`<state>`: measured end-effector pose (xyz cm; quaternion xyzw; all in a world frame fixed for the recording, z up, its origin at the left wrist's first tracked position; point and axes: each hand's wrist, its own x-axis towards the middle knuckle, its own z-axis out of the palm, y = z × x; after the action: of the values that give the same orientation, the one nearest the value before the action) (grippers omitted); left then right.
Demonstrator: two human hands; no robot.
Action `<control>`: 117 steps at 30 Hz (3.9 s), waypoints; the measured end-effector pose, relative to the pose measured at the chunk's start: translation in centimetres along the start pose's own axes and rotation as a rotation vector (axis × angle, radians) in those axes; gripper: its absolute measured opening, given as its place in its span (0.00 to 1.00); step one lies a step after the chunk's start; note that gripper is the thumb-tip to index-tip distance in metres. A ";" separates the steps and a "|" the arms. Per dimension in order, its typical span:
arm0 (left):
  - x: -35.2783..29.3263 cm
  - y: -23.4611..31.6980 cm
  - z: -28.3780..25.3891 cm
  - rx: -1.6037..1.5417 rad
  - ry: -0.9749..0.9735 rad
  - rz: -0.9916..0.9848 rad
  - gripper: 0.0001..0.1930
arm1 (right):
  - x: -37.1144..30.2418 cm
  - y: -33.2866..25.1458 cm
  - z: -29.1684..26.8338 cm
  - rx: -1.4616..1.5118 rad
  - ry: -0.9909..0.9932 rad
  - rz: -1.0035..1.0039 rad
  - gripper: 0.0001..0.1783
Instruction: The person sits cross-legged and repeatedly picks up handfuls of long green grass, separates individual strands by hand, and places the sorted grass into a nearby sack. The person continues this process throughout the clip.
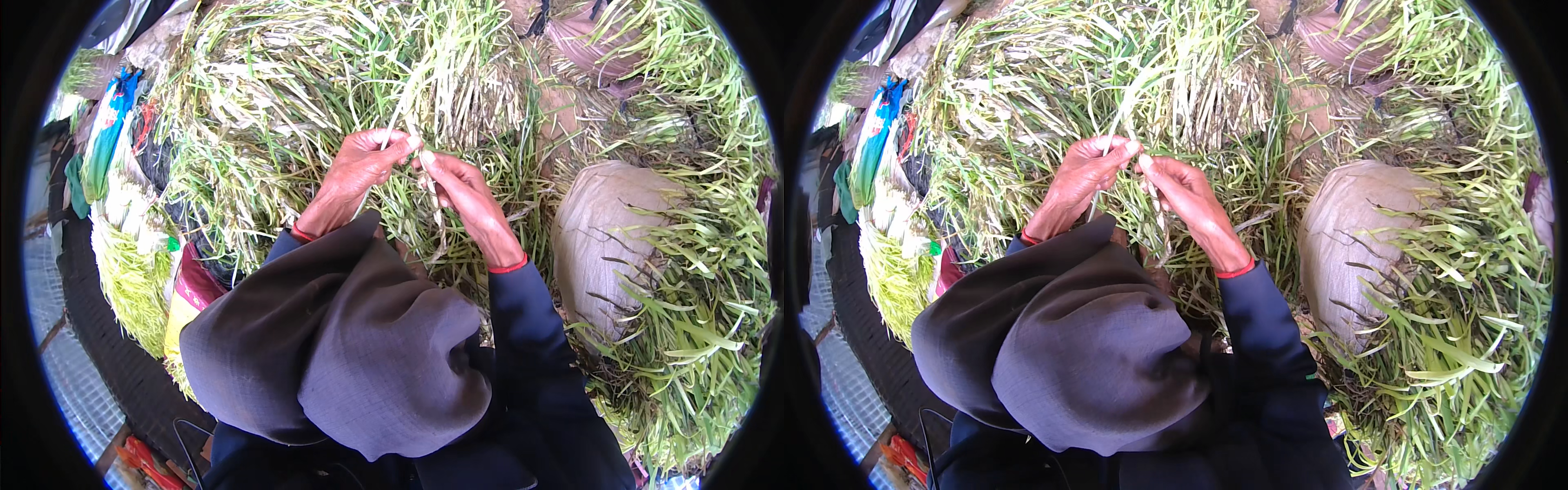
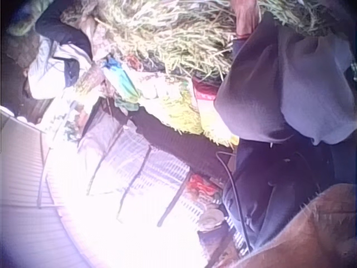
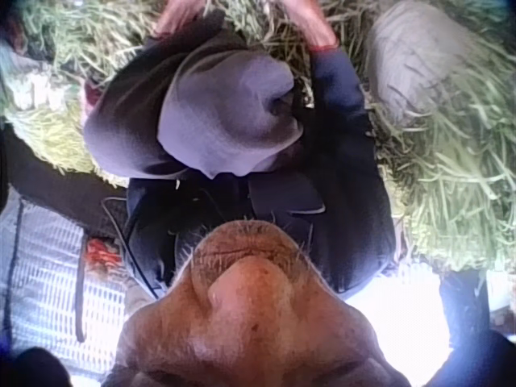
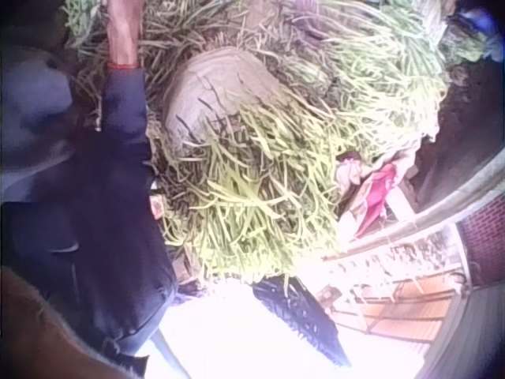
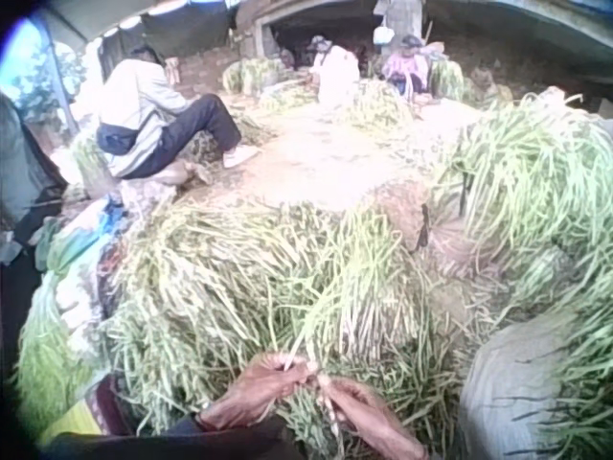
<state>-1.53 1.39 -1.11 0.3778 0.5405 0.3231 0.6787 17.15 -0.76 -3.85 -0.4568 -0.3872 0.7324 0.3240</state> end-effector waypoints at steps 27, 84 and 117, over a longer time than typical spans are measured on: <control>2.2 -1.9 -1.8 -0.334 0.128 0.108 0.07 | -4.1 1.5 1.7 -0.291 0.353 -0.254 0.20; 0.0 0.3 0.1 0.213 -0.240 0.112 0.07 | -0.6 -1.0 0.0 -0.587 0.245 -0.450 0.12; 3.4 2.9 -5.9 -0.526 0.002 0.433 0.14 | -4.9 4.2 -6.0 -0.758 0.534 -0.342 0.07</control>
<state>-6.64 6.65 -1.03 0.2955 0.3465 0.5883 0.6683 24.04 -5.27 -7.14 -0.6439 -0.5995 0.3337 0.3385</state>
